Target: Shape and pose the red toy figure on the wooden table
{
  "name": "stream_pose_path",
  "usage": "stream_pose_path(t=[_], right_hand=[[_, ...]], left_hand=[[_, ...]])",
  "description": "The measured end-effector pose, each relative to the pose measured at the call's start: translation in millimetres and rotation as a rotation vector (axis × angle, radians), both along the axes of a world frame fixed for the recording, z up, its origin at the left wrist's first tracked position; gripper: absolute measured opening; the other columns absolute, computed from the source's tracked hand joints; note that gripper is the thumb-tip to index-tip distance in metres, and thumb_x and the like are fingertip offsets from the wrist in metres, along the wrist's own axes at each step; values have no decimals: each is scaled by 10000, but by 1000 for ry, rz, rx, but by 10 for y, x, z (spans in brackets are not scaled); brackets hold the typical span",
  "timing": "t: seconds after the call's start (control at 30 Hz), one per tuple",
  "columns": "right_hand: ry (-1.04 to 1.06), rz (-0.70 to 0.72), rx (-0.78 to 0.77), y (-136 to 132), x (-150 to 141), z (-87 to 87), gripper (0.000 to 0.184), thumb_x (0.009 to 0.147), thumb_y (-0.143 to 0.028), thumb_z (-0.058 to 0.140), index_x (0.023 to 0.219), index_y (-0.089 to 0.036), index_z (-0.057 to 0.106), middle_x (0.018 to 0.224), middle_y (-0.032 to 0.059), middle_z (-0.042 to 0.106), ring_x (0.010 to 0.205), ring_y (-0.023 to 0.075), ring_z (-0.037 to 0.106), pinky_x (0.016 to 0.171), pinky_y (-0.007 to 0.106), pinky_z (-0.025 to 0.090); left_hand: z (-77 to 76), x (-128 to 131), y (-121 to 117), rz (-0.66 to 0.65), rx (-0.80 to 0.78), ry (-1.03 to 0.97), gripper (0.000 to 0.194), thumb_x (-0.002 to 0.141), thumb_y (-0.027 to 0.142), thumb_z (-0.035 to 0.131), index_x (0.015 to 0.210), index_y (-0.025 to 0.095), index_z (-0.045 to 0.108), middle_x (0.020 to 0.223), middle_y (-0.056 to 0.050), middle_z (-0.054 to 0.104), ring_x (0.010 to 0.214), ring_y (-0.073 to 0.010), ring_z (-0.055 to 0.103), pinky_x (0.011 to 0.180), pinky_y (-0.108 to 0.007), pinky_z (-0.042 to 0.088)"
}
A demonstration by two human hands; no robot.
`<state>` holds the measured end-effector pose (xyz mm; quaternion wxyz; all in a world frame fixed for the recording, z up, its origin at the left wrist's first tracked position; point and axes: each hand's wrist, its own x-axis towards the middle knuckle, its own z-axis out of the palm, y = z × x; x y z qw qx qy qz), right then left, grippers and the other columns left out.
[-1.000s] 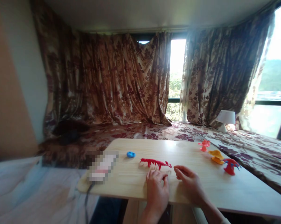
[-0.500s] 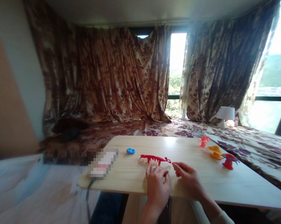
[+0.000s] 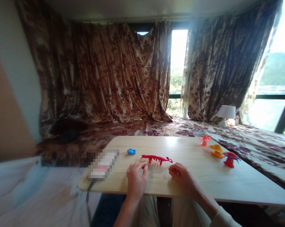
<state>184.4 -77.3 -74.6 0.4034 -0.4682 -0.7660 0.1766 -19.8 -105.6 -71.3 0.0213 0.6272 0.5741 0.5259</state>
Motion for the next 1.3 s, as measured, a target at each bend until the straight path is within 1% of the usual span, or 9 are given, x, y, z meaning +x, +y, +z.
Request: stream_pose_path(t=[0.1,0.2,0.3,0.5,0.63,0.77,0.9,1.1,1.3], right_hand=[[-165,74,34,-53,-18,99,206,786,-217,504,709,-199,694,792,52,647,750,187,582,697,278,416],[-296,109,49,-94,-11,220,234,805,-183,490,862,-227,712,820,56,678,819,208,600,721,284,406],[-386,94,61,-84,3,362,310,783,-146,506,1026,-234,678,858,64,692,775,211,618,675,284,401],[-412,18,100,177,-133,639,281,889,-202,424,977,-205,692,929,71,646,768,180,604,693,288,410],[-396,35,72,426,-448,611,185,851,-224,564,1004,-182,660,1005,74,640,960,217,572,842,355,420],[-329,109,-8,531,-636,565,194,886,-318,558,961,-153,626,987,45,644,907,184,603,825,397,471],[-151,226,-108,427,-462,690,256,892,-294,485,907,-145,692,743,19,664,677,144,597,624,268,478],[82,448,-295,36,-167,903,343,841,-401,549,993,-126,687,763,22,662,618,108,547,537,212,431],[176,548,-386,-129,-197,1009,344,788,-442,619,896,-128,709,662,-6,606,538,74,459,483,187,348]], left_hand=[[-22,-337,48,45,-8,-48,240,771,284,481,770,194,702,800,-80,717,825,-252,618,803,-412,465],[-37,-503,64,55,-11,-79,248,754,320,489,754,193,702,797,-79,719,835,-256,619,815,-404,466],[-43,-548,73,52,-11,-113,252,745,338,493,758,196,701,809,-78,720,851,-254,620,831,-394,463],[-41,-553,80,29,-25,-175,249,721,345,510,750,191,704,812,-88,716,859,-265,611,843,-413,451],[-17,-545,81,2,-32,-214,255,706,360,524,752,189,707,811,-94,712,872,-275,602,862,-432,436],[40,-578,48,-34,-32,-283,271,678,399,554,733,183,709,808,-104,706,869,-286,604,880,-456,423],[166,-598,-18,-111,-57,-404,311,658,431,601,783,168,710,882,-107,712,947,-292,605,935,-457,401],[552,-373,-126,-414,-164,-561,434,761,466,569,1058,159,646,961,-87,721,965,-235,636,857,-360,480],[793,-266,-183,-571,-170,-524,313,699,398,685,917,176,714,987,-69,701,965,-220,611,885,-323,451]])
